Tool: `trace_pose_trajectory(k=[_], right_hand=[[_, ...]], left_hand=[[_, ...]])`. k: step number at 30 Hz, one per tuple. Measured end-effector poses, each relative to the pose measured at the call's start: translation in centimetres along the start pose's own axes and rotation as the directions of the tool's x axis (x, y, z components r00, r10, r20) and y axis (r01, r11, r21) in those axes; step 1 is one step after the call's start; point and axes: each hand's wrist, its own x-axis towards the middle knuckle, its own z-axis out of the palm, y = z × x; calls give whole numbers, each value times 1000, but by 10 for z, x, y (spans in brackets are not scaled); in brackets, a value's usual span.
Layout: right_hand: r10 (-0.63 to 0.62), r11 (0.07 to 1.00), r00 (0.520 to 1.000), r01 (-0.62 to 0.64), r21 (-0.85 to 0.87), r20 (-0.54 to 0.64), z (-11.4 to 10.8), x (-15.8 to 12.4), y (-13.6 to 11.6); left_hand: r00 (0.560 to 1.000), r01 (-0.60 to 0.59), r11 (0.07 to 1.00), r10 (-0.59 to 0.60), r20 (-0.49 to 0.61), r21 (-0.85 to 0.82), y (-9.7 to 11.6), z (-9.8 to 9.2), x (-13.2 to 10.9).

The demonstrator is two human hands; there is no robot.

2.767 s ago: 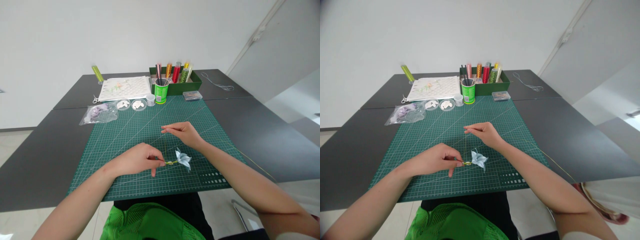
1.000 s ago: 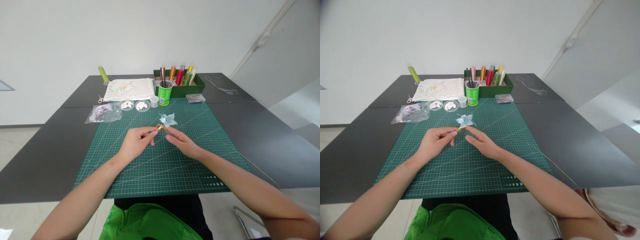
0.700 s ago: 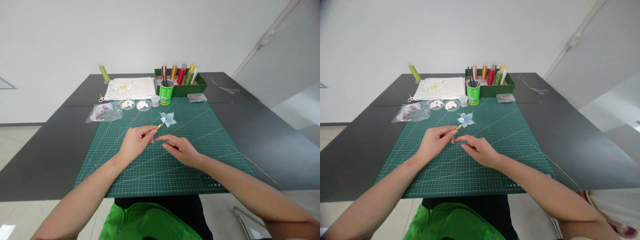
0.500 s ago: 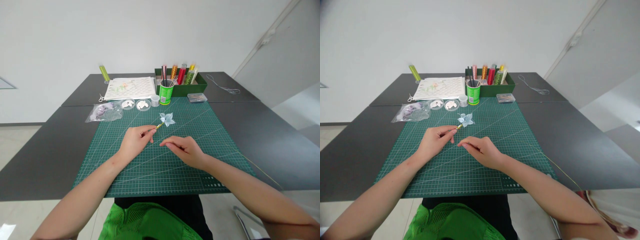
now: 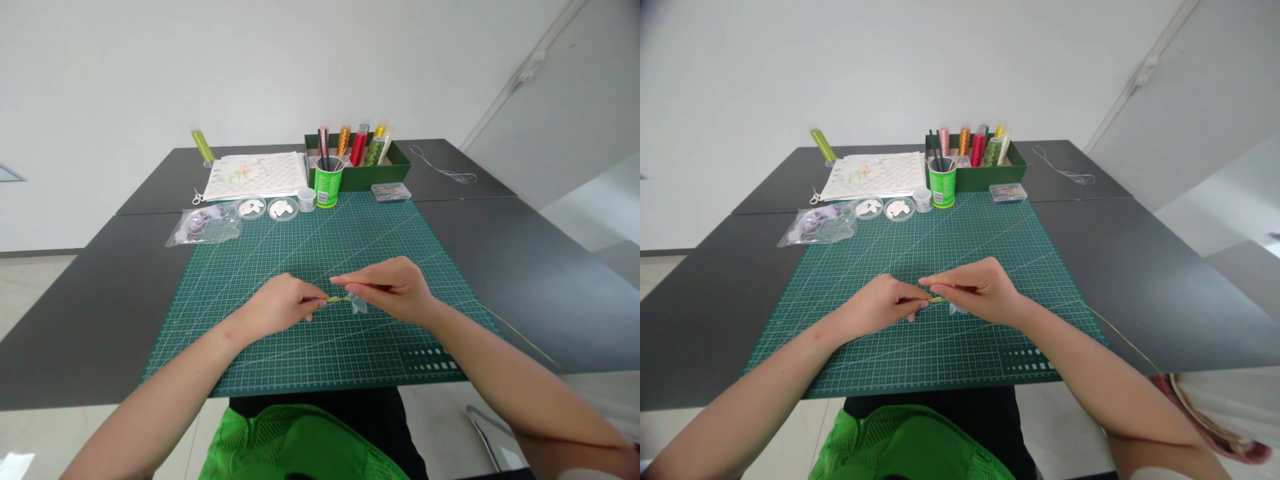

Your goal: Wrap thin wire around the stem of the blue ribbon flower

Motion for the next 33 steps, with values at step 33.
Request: trace_pose_trajectory(k=[33], right_hand=[[357, 932, 934, -355, -65, 8, 10, 6, 48]], left_hand=[[991, -131, 986, 129, 27, 100, 11, 3, -8]])
